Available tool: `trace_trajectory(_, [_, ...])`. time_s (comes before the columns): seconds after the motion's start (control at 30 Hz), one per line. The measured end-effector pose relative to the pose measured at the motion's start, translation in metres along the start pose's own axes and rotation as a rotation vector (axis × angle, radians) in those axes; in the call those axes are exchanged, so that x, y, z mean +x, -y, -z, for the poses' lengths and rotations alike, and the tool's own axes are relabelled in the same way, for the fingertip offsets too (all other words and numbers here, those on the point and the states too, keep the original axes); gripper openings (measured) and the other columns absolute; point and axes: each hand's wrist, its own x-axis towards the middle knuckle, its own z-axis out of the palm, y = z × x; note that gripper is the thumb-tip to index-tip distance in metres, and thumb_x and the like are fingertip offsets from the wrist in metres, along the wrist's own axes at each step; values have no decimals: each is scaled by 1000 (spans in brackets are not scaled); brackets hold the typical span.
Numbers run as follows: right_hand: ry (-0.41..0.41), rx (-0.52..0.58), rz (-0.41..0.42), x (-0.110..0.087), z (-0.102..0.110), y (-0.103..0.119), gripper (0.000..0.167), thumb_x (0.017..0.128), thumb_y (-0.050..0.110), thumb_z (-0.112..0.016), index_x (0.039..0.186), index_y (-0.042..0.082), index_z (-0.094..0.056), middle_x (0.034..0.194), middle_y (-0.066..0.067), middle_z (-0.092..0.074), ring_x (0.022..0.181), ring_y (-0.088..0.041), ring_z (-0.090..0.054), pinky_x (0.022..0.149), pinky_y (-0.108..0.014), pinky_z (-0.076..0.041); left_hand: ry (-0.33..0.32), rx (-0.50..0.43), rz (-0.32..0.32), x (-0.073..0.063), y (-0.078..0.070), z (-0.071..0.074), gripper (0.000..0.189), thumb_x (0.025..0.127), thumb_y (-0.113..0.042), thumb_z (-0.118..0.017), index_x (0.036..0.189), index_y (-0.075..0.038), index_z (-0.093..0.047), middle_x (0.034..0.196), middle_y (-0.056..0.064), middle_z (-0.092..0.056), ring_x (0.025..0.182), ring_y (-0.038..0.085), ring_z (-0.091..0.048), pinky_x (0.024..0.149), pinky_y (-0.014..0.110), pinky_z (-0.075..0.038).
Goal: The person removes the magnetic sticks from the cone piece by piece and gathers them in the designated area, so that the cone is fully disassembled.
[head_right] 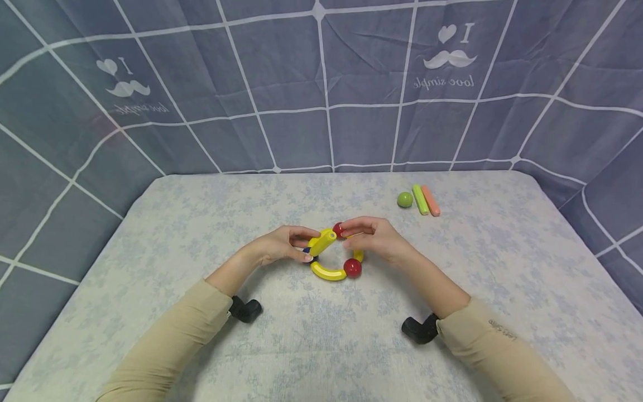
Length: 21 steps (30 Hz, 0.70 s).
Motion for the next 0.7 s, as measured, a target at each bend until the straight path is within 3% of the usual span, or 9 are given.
trace_trajectory(0.23, [34, 50, 1, 3, -17, -1, 36, 83, 1, -67, 117, -6, -57, 95, -2, -67, 87, -15, -62, 81, -31, -52, 2, -9, -2, 0, 0, 0, 56, 76, 6, -73, 128, -8, -57, 130, 8, -51, 118, 24, -48, 86, 28, -50])
trace_trajectory(0.7, [78, 134, 14, 8, -35, -1, 40, 79, -6, -68, 116, -10, -54, 93, -3, -68, 84, -17, -65, 77, -27, -53, 24, -22, -11, -1, -1, 1, 58, 76, 7, -72, 130, -6, -54, 133, 9, -48, 119, 25, -48, 86, 28, -50])
